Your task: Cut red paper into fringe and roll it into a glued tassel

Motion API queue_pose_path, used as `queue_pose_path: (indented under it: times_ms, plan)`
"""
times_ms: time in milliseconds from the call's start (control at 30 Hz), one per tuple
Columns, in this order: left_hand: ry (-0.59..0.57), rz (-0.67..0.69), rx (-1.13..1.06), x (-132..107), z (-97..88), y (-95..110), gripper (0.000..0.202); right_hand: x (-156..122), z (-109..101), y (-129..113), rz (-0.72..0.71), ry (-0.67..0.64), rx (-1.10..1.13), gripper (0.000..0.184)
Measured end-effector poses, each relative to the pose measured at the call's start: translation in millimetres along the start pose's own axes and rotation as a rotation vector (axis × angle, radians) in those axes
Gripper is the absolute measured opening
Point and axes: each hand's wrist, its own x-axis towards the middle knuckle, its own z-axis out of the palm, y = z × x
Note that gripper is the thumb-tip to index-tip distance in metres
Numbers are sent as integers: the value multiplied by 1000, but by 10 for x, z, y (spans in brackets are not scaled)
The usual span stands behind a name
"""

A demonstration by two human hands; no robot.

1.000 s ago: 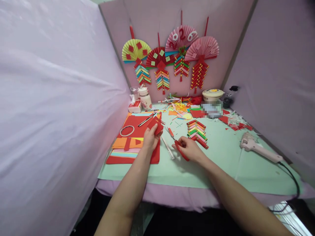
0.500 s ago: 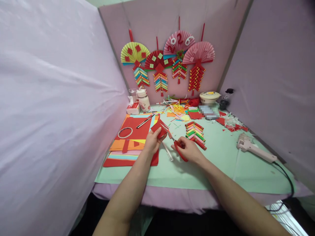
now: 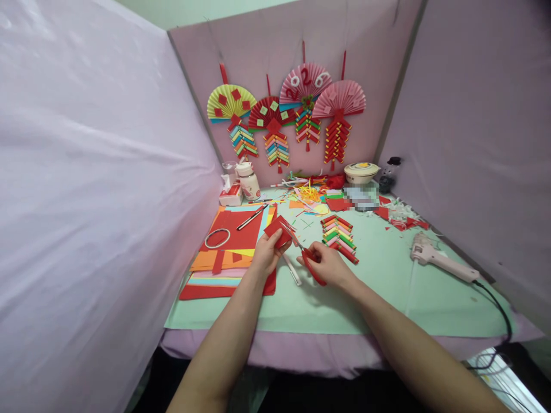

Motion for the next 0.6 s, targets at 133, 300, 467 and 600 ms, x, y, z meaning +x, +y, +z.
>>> queue_pose_path:
  times_ms: [133,300,467,600]
  plan:
    - [2,-4,-4,-1,-3,-4,26,-2,-1,-1,-7,-1,-3,32]
    - [1,-6,1,4,-13,-10,28,-2,6,11,-16,4,-4,32]
    - [1,-2,4,12,-32,-22,26,-12,3,9,-17,2,-10,37]
    - [5,-6,7,14,-36,-28,26,-12,2,8,-5,-7,-2,37]
